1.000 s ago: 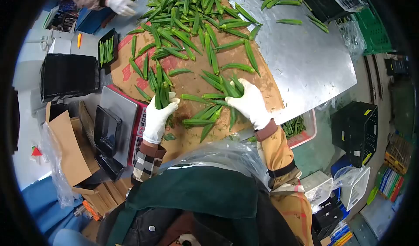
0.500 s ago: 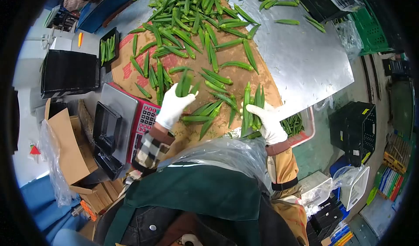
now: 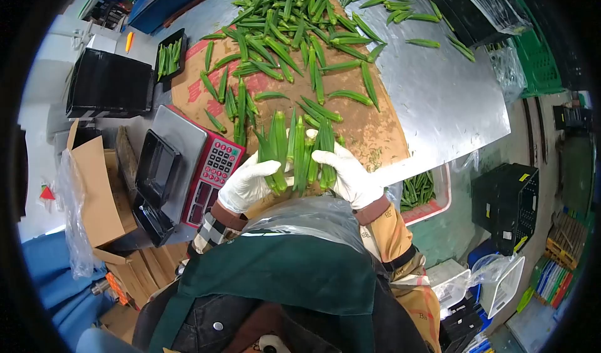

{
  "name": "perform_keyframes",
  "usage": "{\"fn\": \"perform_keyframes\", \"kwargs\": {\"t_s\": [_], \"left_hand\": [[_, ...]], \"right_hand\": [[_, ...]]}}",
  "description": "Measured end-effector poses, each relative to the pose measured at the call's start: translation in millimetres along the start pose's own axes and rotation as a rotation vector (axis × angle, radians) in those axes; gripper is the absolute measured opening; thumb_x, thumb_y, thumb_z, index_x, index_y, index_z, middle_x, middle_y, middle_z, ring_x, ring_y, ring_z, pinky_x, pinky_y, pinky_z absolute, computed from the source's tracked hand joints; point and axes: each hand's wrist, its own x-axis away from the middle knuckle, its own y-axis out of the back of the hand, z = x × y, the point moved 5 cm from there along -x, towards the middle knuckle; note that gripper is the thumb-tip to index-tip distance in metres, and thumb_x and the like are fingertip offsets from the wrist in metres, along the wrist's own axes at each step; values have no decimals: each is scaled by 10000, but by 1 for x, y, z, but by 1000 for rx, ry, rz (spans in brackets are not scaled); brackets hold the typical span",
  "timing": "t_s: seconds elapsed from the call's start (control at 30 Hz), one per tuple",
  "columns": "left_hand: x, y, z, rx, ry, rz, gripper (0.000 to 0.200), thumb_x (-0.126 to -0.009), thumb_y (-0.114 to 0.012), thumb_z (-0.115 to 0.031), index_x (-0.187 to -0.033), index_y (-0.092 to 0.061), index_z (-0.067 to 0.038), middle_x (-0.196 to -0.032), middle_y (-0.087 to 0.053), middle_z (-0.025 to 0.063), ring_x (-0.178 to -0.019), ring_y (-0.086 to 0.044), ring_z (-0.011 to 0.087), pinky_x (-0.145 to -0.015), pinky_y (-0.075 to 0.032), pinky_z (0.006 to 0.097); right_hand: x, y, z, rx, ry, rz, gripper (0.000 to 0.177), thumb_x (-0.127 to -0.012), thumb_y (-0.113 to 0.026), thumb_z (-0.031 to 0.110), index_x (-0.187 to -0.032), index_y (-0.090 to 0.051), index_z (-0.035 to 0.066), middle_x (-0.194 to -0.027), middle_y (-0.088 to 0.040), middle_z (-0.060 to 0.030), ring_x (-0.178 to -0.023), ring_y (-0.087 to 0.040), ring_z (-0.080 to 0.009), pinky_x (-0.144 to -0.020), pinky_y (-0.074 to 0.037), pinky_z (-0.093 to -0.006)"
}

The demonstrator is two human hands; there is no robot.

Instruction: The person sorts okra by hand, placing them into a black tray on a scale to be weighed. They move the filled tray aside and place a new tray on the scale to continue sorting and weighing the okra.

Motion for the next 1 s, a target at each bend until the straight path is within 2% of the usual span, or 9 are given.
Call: {"fn": "perform_keyframes", "kwargs": {"t_s": [0.17, 0.23, 0.33, 0.43, 0.47, 0.57, 0.7, 0.9, 1.0], "left_hand": [[1, -13, 3, -159, -122, -71, 702, -931, -694, -120, -1541, -349, -88, -1426, -525, 82, -1253, -551, 208, -1059, -469, 380], [-7, -10, 9, -433, -257, -86, 766, -926, -705, -93, -1573, -295, -98, -1467, -489, 65, -1262, -535, 178, -1056, -455, 332], [-16, 3, 20, -337, -362, -62, 794, -909, -735, -146, -1572, -301, -93, -1469, -493, 70, -1261, -546, 184, -1062, -464, 354], [-8, 9, 20, -202, -194, -86, 778, -908, -749, -223, -1554, -337, -86, -1437, -527, 72, -1276, -554, 202, -1078, -461, 380], [-3, 3, 15, -172, -173, -62, 725, -931, -725, -265, -1535, -368, -84, -1436, -541, 84, -1309, -550, 232, -1106, -453, 419], [2, 10, 19, 195, -136, 74, 659, -949, -688, -184, -1518, -384, -47, -1428, -551, 108, -1300, -559, 238, -1108, -457, 426], [7, 31, 32, 325, -116, 75, 631, -969, -681, -269, -1507, -409, -80, -1453, -544, 138, -1343, -537, 289, -1136, -440, 492], [5, 45, 41, 481, -138, 149, 618, -994, -648, -277, -1515, -391, -66, -1449, -545, 150, -1309, -568, 285, -1084, -486, 513], [11, 21, 10, 439, -266, 278, 780, -920, -724, -381, -1544, -357, -90, -1508, -490, 112, -1224, -594, 290, -1036, -518, 500]], "right_hand": [[-5, -17, -5, 158, 143, -3, 600, -1015, -610, 139, -1544, -356, 16, -1477, -502, -136, -1345, -496, -222, -1141, -404, -357], [-5, -29, -8, 560, 200, -58, 957, -994, -653, 344, -1580, -45, -105, -1653, -197, -237, -1543, -193, -279, -1248, -173, -368], [4, -52, -15, 1005, 253, -104, 944, -1027, -581, 399, -1577, -5, -107, -1675, -8, -275, -1570, 3, -279, -1258, -93, -354], [22, -83, 2, 799, 155, 30, 904, -1048, -550, 376, -1583, 9, -90, -1676, -40, -268, -1569, -36, -284, -1259, -98, -364], [25, -84, 11, 911, 171, 21, 821, -1068, -520, 355, -1595, -55, -69, -1677, -117, -238, -1564, -102, -278, -1255, -127, -359], [27, -72, 13, 638, 206, 117, 743, -1078, -505, 338, -1599, -140, -46, -1669, -200, -201, -1551, -176, -261, -1249, -162, -350], [33, -77, 14, 489, 157, 91, 673, -1082, -510, 294, -1595, -216, -26, -1656, -261, -165, -1528, -249, -223, -1229, -214, -336], [36, -82, 4, 515, 149, 113, 633, -1074, -527, 277, -1575, -288, -28, -1627, -329, -161, -1499, -322, -233, -1200, -301, -360], [43, -104, 9, 448, 208, 222, 616, -1064, -544, 272, -1556, -331, -32, -1598, -376, -181, -1468, -388, -273, -1184, -346, -414]]}}
